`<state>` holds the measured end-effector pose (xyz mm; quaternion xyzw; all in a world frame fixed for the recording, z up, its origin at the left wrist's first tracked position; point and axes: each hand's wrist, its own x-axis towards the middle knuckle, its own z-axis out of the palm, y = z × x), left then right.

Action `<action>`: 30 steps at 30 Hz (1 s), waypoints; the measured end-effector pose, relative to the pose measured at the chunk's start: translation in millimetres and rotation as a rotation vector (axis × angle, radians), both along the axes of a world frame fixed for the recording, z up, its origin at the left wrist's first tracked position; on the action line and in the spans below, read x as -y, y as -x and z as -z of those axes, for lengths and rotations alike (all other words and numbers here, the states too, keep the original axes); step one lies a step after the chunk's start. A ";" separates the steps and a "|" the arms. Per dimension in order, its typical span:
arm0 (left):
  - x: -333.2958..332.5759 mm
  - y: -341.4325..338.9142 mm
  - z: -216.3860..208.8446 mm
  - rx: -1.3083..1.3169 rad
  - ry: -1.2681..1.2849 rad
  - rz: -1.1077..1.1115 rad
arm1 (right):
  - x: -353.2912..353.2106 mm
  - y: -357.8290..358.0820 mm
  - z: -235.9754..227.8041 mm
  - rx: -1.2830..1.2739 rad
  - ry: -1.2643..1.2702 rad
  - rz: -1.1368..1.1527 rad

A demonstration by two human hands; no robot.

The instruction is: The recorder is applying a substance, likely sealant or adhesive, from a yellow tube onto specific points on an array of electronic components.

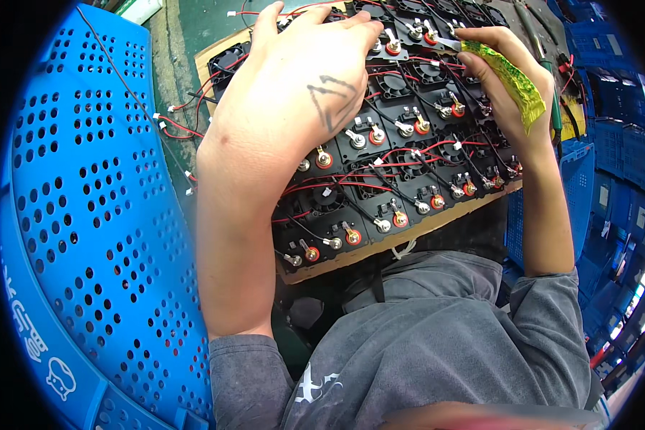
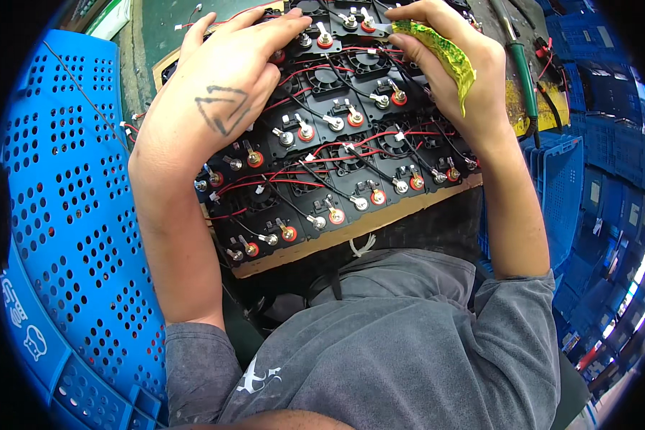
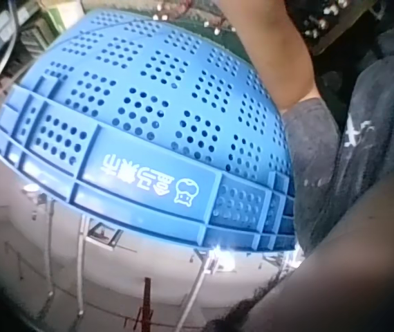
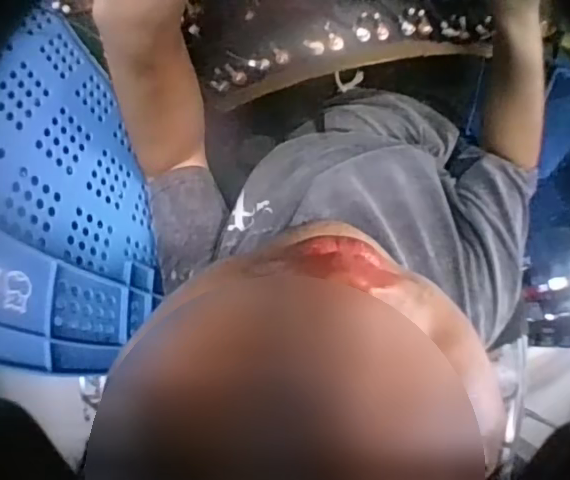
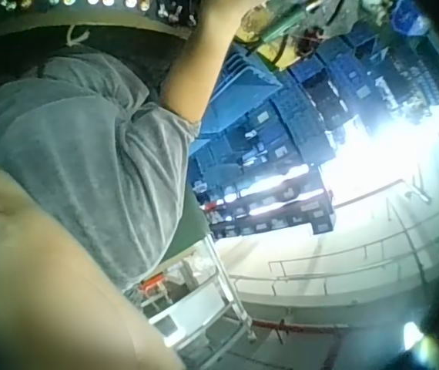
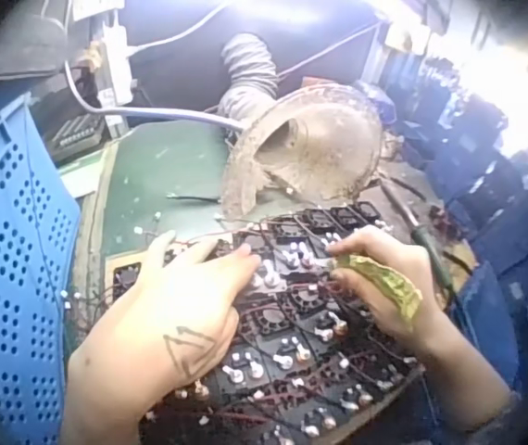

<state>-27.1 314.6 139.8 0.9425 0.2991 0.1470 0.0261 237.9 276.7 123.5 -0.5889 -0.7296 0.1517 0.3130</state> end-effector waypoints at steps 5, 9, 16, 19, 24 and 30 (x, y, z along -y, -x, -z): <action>0.1 -2.5 0.8 0.029 0.014 -0.032 | 3.2 -10.2 -2.2 -0.042 -0.022 0.020; 0.1 -1.4 0.6 0.013 0.019 -0.019 | 0.1 -14.6 0.1 0.000 -0.129 0.017; -0.1 -5.3 2.1 -0.005 0.039 -0.042 | -1.2 -29.3 -1.1 -0.017 -0.074 0.039; -5.4 -0.6 15.0 -0.034 0.005 -0.063 | -1.7 -22.0 -1.4 0.021 -0.060 0.038; -10.6 -2.1 23.7 -0.030 -0.029 -0.054 | -5.5 -24.7 5.7 -0.038 -0.069 0.029; -14.1 -4.3 23.0 -0.014 -0.027 -0.076 | -4.0 -29.0 2.8 -0.021 -0.071 0.032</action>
